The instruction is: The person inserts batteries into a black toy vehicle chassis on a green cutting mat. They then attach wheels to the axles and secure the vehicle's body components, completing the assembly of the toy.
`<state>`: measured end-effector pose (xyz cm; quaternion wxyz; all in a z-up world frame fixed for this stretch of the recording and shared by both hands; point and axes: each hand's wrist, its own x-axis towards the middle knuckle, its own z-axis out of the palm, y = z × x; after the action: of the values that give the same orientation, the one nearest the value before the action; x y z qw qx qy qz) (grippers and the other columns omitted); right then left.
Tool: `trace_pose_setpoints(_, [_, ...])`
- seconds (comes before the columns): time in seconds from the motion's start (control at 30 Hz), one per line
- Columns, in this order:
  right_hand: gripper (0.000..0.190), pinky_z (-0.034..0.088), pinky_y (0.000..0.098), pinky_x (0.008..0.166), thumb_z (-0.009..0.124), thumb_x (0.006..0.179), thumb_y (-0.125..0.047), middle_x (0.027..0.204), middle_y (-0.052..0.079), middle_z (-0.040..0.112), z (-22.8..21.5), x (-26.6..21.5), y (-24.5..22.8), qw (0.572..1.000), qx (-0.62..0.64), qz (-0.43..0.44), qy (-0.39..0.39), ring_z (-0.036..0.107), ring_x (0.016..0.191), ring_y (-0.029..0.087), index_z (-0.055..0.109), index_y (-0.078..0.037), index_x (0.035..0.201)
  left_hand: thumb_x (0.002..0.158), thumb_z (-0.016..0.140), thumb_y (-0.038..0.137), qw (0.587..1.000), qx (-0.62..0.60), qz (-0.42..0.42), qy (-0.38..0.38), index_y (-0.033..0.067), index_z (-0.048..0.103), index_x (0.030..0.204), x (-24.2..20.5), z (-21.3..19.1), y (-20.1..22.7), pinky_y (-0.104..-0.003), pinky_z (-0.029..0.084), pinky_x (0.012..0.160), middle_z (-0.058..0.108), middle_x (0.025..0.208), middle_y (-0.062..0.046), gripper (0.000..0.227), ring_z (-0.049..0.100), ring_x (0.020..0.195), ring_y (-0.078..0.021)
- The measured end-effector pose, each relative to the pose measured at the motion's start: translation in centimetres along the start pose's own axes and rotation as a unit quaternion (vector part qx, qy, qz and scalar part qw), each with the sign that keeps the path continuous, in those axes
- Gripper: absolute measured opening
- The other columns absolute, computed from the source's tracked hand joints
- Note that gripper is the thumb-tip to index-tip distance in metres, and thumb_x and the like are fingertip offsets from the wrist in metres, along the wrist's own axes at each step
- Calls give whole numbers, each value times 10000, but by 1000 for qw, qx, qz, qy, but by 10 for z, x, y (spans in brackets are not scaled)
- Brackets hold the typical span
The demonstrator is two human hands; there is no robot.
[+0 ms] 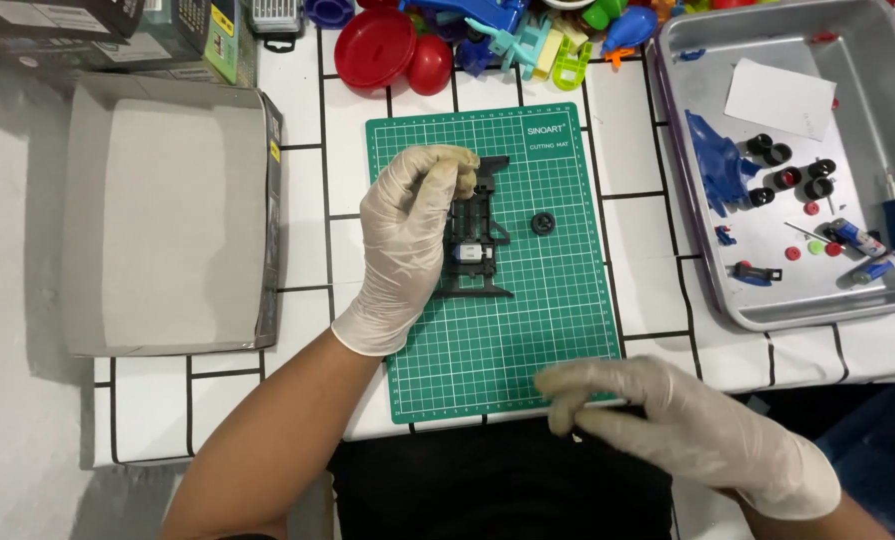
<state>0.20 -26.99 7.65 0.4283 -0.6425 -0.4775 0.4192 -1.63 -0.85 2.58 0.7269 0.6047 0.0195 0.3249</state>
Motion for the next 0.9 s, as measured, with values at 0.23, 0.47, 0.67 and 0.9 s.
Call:
trace_pose_setpoints(0.23, [230,600,348,961,626,956,-125,1048,93,784,-22,2,17,973,131,66,175,744,1018,213,749,-60,1139,1067,551,132,985,117,102,-72,73,649,1062,4,1,-1,-315,577,912,671,1005,-52,115,649,940,-184])
trace_pose_setpoints(0.47, [250,564,323,979,589,950,69,1156,76,742,-66,7,-47,822,72,312,471,694,1053,206,682,-74,1134,1001,649,51,935,238,215,-148,77,592,953,0,9,7,-366,514,849,650,888,-52,79,625,837,-213])
trace_pose_setpoints(0.67, [128,376,249,467,557,1110,-94,1017,-4,707,-115,-37,16,770,-107,248,579,637,886,87,624,-165,1027,1049,552,57,956,216,185,-75,32,561,976,5,1,7,-359,547,829,602,915,-94,78,614,864,-240])
trace_pose_setpoints(0.9, [242,426,288,653,612,1081,-118,1178,19,702,-143,-36,28,783,-114,372,484,551,872,139,727,-173,1286,1147,340,615,962,204,120,-134,154,25,1667,4,-6,-9,-462,441,1276,612,1411,-202,762,621,1330,-298])
